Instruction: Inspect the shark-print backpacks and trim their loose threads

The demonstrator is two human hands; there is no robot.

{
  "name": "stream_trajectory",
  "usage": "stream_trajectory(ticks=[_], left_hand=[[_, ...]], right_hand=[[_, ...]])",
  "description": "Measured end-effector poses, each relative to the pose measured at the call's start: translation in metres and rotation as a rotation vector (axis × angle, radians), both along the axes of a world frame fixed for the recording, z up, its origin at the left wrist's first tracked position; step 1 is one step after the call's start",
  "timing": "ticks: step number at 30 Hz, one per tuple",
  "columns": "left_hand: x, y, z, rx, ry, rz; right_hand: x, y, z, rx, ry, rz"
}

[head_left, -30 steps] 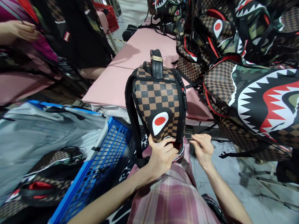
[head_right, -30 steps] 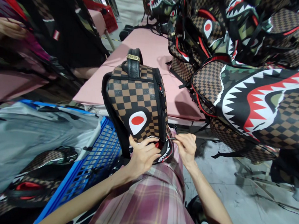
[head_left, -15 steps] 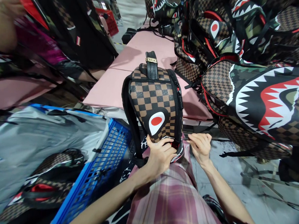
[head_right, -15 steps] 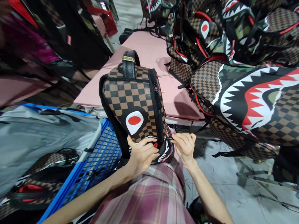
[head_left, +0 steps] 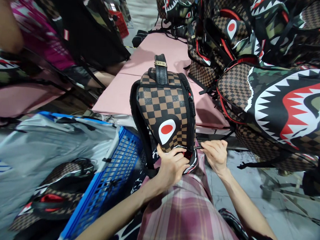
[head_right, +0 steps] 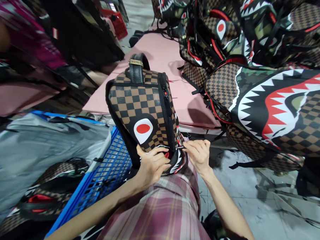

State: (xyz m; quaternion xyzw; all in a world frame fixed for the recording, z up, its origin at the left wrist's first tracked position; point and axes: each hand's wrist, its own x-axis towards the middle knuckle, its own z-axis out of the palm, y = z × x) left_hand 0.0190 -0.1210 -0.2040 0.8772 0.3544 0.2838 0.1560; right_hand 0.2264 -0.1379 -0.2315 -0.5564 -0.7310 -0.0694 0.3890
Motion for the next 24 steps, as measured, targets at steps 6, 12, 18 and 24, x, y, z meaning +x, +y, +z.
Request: stream_trajectory(ticks=[6,12,18,24], left_hand=[[-0.001,0.001,0.000,0.014,-0.001,-0.010],[-0.003,0.001,0.000,-0.026,-0.014,-0.023],[-0.004,0.001,0.002,-0.084,-0.012,0.009],[-0.004,0.001,0.008,-0.109,-0.001,0.015]], right_hand=[[0.001,0.003,0.001,-0.031,-0.058,-0.023],[0.001,0.009,0.009,-0.037,-0.095,0.052],[0.003,0.004,0.000,-0.063,0.184,0.053],[-0.003,0.000,0.001,-0.021,0.028,0.015]])
